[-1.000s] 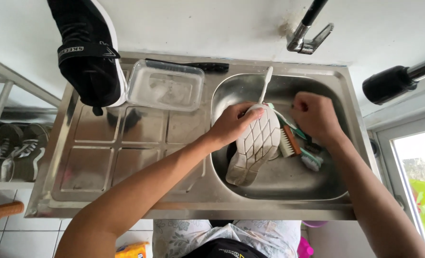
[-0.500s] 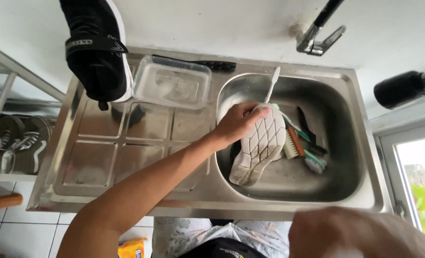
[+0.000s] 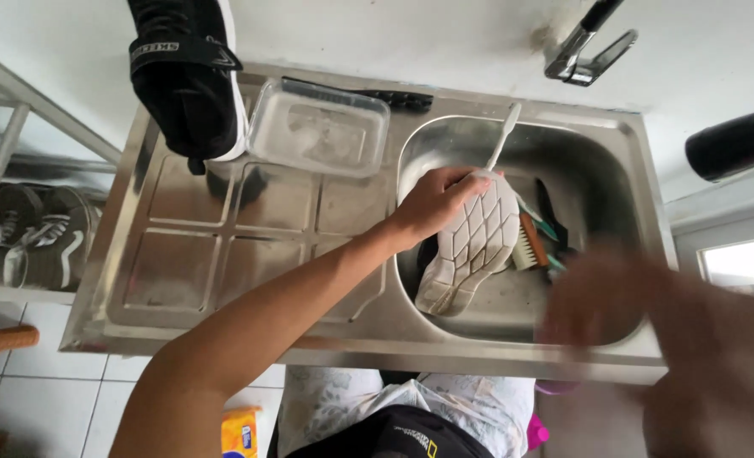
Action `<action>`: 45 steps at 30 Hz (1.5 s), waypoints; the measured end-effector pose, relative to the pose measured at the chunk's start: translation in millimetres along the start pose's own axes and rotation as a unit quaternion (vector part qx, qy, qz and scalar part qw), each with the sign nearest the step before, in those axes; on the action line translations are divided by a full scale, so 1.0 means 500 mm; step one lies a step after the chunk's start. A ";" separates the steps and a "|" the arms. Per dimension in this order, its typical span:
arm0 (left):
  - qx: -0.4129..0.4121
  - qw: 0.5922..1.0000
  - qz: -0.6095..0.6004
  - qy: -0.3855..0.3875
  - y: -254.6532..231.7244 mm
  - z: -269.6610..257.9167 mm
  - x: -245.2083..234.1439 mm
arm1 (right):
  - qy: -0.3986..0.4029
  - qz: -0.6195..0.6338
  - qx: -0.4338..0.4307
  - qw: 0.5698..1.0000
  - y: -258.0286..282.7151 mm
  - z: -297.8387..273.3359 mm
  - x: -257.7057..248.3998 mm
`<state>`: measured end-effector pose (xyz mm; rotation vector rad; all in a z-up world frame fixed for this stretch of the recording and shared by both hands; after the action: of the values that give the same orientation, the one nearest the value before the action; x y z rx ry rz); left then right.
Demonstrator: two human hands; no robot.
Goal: Cleaning the sole of a white sneaker in a sink using a toothbrush and a larger scrubbing brush.
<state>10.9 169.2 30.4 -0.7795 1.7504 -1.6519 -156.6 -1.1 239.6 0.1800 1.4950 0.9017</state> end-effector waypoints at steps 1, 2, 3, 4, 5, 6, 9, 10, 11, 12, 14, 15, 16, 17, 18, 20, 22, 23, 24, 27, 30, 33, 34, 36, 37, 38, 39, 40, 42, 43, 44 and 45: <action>0.007 1.000 -0.015 0.008 0.001 -0.003 0.001 | -0.034 0.007 -0.026 0.999 -0.013 0.046 0.044; 0.021 0.999 -0.026 0.012 -0.005 0.001 -0.007 | -0.070 0.010 -0.060 0.996 -0.020 0.101 0.088; 0.027 0.999 -0.022 0.006 -0.006 -0.003 -0.012 | -0.070 0.008 -0.069 0.995 -0.095 0.115 0.107; 0.018 1.000 -0.020 0.013 -0.005 -0.006 -0.012 | -0.089 0.057 0.106 0.989 -0.185 0.130 0.121; 0.010 1.000 -0.017 0.021 -0.003 -0.008 -0.012 | -0.106 0.103 0.277 0.949 -0.276 0.142 0.137; 0.015 1.000 -0.018 0.013 0.007 0.002 0.000 | -0.103 0.098 0.270 0.952 -0.309 0.139 0.155; -0.056 0.997 -0.045 -0.037 0.026 0.004 -0.010 | -0.069 0.201 0.264 0.941 -0.381 0.154 0.225; -0.047 0.999 -0.024 -0.010 0.015 0.001 -0.011 | -0.076 0.226 0.257 0.936 -0.390 0.150 0.229; -0.039 0.999 -0.002 0.017 0.005 -0.002 -0.011 | -0.083 0.252 0.251 0.931 -0.401 0.145 0.234; -0.035 0.999 -0.001 0.010 -0.003 -0.005 -0.018 | -0.080 0.250 0.244 0.934 -0.383 0.158 0.233; -0.015 0.999 -0.019 0.034 -0.013 -0.014 -0.020 | -0.105 0.300 0.245 0.916 -0.350 0.168 0.237; -0.014 0.999 -0.019 0.032 0.000 -0.013 -0.013 | -0.103 0.300 0.244 0.917 -0.366 0.168 0.238; 0.010 0.999 -0.014 0.035 0.008 -0.010 -0.011 | -0.155 0.283 0.217 0.921 -0.382 0.174 0.234; 0.034 0.999 -0.008 0.038 0.015 -0.005 -0.009 | -0.207 0.267 0.190 0.922 -0.397 0.181 0.228; 0.032 0.999 -0.003 0.034 0.012 -0.004 -0.016 | -0.205 0.272 0.186 0.922 -0.360 0.205 0.208; -0.001 0.999 0.001 0.042 0.017 -0.004 -0.010 | -0.170 0.078 0.211 0.959 -0.292 0.230 0.163; 0.024 0.999 -0.030 0.035 0.017 0.001 -0.017 | -0.094 -0.023 0.258 0.961 -0.237 0.288 0.155; 0.055 0.996 -0.057 0.027 0.013 0.004 -0.021 | -0.021 -0.125 0.294 0.947 -0.208 0.318 0.149; 0.061 0.996 -0.054 0.028 -0.002 0.006 -0.026 | -0.027 -0.127 0.292 0.948 -0.181 0.350 0.150; -0.061 0.994 -0.091 0.028 0.019 -0.005 -0.018 | 0.083 -0.114 0.323 0.936 -0.144 0.410 0.190; -0.008 0.986 -0.165 -0.009 0.048 -0.002 -0.013 | 0.082 -0.135 0.172 0.972 -0.156 0.457 0.220; 0.018 0.977 -0.210 -0.013 0.009 -0.021 -0.016 | 0.080 -0.199 0.178 0.960 -0.157 0.477 0.238; 0.023 0.980 -0.198 -0.009 0.001 -0.025 -0.018 | 0.093 -0.186 0.158 0.965 -0.160 0.477 0.246; 0.027 0.982 -0.186 -0.004 0.003 -0.023 -0.017 | 0.103 -0.173 0.140 0.969 -0.164 0.473 0.252; 0.026 0.983 -0.181 -0.009 0.013 -0.015 -0.016 | 0.089 -0.201 0.127 0.967 -0.163 0.469 0.248; 0.024 0.984 -0.177 -0.010 0.021 -0.006 -0.011 | 0.074 -0.228 0.116 0.964 -0.164 0.460 0.242; 0.023 0.984 -0.176 -0.005 0.029 0.000 -0.011 | 0.071 -0.228 0.120 0.964 -0.178 0.464 0.248; 0.016 0.983 -0.181 -0.014 0.036 0.008 -0.010 | 0.072 -0.223 0.121 0.965 -0.193 0.464 0.252; 0.005 0.982 -0.188 -0.010 0.040 0.022 0.001 | 0.069 -0.217 0.135 0.964 -0.225 0.458 0.246; 0.015 0.979 -0.200 -0.021 0.036 0.026 0.008 | 0.025 -0.224 0.094 0.970 -0.236 0.452 0.234; 0.023 0.976 -0.211 -0.036 0.033 0.028 0.011 | -0.019 -0.229 0.052 0.972 -0.245 0.449 0.227; 0.018 0.977 -0.213 -0.025 0.008 0.000 0.011 | -0.021 -0.229 0.064 0.971 -0.245 0.416 0.215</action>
<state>7.3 165.1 26.3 -1.2343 1.5885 -1.9100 61.2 68.5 107.3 -0.0533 1.4735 0.4286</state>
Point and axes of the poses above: each hand's wrist, its own z-axis towards the middle knuckle, its own x-axis out of the palm, y = z × x, the point moved 2 cm from there along z, towards the middle knuckle, and after that the axes turned 1 degree about z, right-handed, at the moved point
